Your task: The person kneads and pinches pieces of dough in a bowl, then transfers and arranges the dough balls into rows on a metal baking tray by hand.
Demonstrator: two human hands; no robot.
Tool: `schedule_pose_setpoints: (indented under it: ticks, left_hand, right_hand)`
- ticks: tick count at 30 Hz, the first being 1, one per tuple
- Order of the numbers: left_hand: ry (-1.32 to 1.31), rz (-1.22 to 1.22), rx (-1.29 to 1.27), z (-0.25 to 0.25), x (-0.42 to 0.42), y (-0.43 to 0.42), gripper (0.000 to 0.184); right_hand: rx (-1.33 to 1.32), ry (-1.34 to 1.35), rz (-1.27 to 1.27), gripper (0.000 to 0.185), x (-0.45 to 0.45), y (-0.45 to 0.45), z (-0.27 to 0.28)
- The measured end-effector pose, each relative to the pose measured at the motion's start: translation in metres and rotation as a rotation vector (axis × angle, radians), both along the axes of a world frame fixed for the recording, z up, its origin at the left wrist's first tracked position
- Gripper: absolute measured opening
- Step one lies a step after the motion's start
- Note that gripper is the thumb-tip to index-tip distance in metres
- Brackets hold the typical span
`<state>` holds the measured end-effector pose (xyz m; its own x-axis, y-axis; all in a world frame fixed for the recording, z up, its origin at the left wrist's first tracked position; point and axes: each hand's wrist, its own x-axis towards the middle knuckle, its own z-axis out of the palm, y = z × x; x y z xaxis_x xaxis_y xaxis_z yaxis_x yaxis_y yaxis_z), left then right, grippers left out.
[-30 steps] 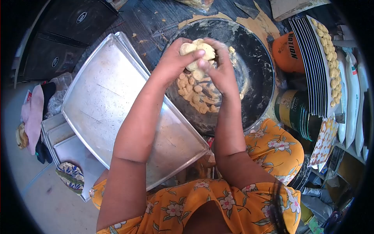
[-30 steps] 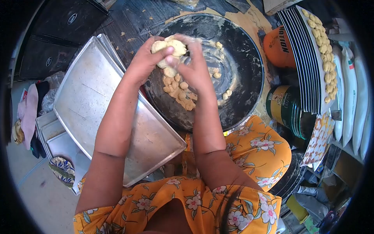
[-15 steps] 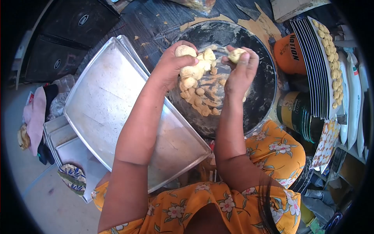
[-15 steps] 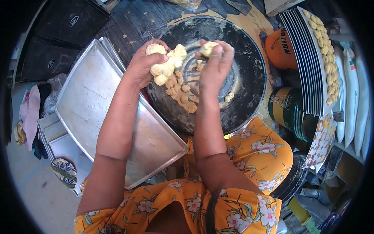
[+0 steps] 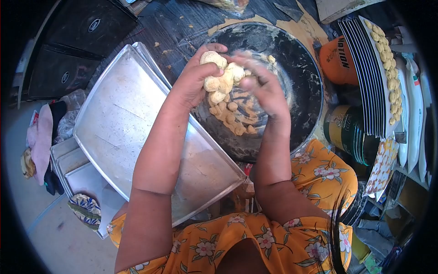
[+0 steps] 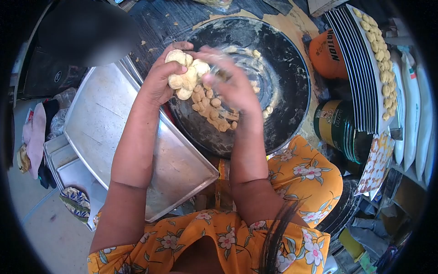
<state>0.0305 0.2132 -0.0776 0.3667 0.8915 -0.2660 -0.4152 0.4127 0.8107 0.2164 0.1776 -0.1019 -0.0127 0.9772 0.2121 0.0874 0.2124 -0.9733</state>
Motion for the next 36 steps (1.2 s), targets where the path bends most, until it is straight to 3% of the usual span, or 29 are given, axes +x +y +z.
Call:
schedule_pose_setpoints:
  ticks: [3,4,7,8,12,16,19,22,24,27,28,31,32,36]
  left_hand:
    - [-0.064,-0.065,-0.011,-0.004,-0.003,0.0,0.053]
    - [-0.089,-0.104,-0.014,-0.005,-0.006,0.001,0.054]
    - [-0.074,-0.121,-0.024,-0.004,-0.006,0.001,0.051]
    - [-0.065,-0.065,-0.049,-0.004,-0.004,0.002,0.05]
    - [0.049,0.066,-0.089,-0.002,0.004,0.001,0.045]
    - [0.076,-0.049,0.003,-0.003,0.002,0.0,0.039]
    - [0.093,-0.071,-0.083,0.002,-0.005,0.0,0.037]
    - [-0.022,0.013,-0.153,-0.003,-0.001,0.002,0.031]
    - [-0.063,0.068,-0.154,-0.004,0.005,0.002,0.033]
    - [0.02,0.116,-0.119,-0.003,0.008,0.0,0.037]
    - [0.1,0.118,-0.105,-0.003,0.007,0.0,0.038]
    - [0.256,0.111,-0.079,-0.001,0.007,-0.001,0.043]
    - [0.294,0.106,-0.074,0.0,0.008,-0.001,0.044]
    - [0.272,0.049,-0.125,0.008,0.005,-0.001,0.049]
  right_hand:
    - [-0.057,0.13,0.052,0.024,-0.009,-0.004,0.0]
    - [-0.228,0.234,-0.144,0.026,-0.009,-0.004,0.0]
    - [-0.197,0.279,-0.17,0.026,0.015,0.003,-0.004]
    - [0.027,-0.046,-0.224,0.031,0.01,0.002,-0.009]
    - [0.119,-0.173,0.147,0.035,-0.018,-0.001,0.009]
    - [-0.059,0.243,-0.24,0.021,-0.029,-0.003,-0.014]
    - [-0.073,0.43,-0.506,0.022,-0.013,0.001,-0.011]
    - [0.113,-0.139,-0.388,0.031,-0.007,0.006,-0.012]
    - [0.219,-0.363,-0.239,0.038,-0.014,0.0,0.005]
    - [0.051,-0.245,0.012,0.039,-0.036,-0.005,0.014]
    - [0.045,-0.158,-0.025,0.031,-0.038,-0.004,0.002]
    - [-0.154,0.484,-0.235,0.017,-0.042,-0.004,0.003]
    - [-0.128,0.532,-0.318,0.013,-0.038,-0.004,0.007]
    - [-0.095,0.099,-0.252,0.026,-0.022,-0.003,0.002]
